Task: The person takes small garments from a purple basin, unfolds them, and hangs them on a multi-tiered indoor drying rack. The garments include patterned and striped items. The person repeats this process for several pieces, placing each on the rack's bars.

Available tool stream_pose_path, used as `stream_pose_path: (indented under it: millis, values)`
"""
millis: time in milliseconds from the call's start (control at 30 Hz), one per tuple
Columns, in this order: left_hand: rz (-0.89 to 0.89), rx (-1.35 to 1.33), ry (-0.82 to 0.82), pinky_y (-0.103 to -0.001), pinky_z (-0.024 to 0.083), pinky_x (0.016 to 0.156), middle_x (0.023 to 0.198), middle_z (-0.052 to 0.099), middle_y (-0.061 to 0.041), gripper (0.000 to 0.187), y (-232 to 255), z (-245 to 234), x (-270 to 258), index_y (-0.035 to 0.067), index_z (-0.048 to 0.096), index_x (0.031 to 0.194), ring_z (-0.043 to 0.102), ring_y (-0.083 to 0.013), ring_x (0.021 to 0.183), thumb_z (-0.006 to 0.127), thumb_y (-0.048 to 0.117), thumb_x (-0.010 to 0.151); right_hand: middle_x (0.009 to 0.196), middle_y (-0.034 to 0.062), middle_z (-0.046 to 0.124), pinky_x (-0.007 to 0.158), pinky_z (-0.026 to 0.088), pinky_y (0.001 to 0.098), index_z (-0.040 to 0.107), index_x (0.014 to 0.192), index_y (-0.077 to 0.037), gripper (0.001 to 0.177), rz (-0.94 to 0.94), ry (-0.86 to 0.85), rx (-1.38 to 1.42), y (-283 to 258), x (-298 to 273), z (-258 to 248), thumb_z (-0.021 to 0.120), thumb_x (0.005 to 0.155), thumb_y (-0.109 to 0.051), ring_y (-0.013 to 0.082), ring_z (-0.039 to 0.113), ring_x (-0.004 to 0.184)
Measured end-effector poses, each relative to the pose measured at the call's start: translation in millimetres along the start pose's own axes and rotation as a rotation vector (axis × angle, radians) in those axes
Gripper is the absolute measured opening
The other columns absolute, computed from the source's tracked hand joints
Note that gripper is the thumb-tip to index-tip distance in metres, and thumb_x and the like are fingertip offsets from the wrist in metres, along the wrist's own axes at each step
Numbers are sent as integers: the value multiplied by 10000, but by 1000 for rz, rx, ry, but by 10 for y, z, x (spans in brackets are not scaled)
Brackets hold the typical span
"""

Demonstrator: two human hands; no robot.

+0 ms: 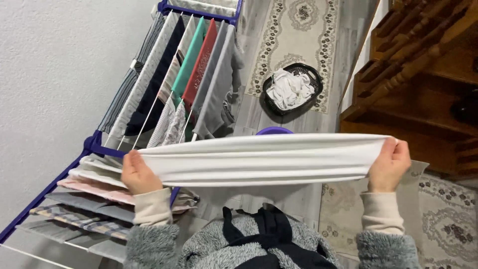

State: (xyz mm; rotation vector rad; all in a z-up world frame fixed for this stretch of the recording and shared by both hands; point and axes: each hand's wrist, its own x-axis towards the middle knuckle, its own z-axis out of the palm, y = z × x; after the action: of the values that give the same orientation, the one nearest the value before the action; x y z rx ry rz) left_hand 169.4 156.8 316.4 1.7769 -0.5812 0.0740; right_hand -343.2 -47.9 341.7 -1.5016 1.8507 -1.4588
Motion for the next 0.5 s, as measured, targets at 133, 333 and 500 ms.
stream_pose_path:
  millis: [133, 333, 500]
  values:
    - [49, -68, -125, -320, 434, 697, 794, 576, -38, 310, -133, 283, -76, 34, 671, 1037, 511, -160, 743, 479, 253, 1142, 841, -7, 436, 733, 339, 320, 472, 888, -122, 336, -149, -72, 0, 180, 3, 88, 548, 1215, -136, 144, 387, 799]
    - [-160, -52, -174, -370, 500, 916, 1052, 730, -107, 394, -511, 392, 86, -16, 713, 1211, 638, -194, 996, 552, 312, 1066, 828, -19, 457, 713, 368, 321, 453, 851, -100, 391, 125, -118, -46, 310, 267, -126, 503, 1194, -280, 124, 397, 798]
    - [14, 39, -806, -372, 451, 1145, 1302, 683, -211, 495, 149, 172, 401, -10, 661, 1306, 641, -279, 1249, 533, 376, 1025, 1085, 3, 625, 762, 551, 274, 572, 1085, -103, 190, 460, -498, 405, -1009, 296, -545, 491, 1159, -258, 121, 623, 948]
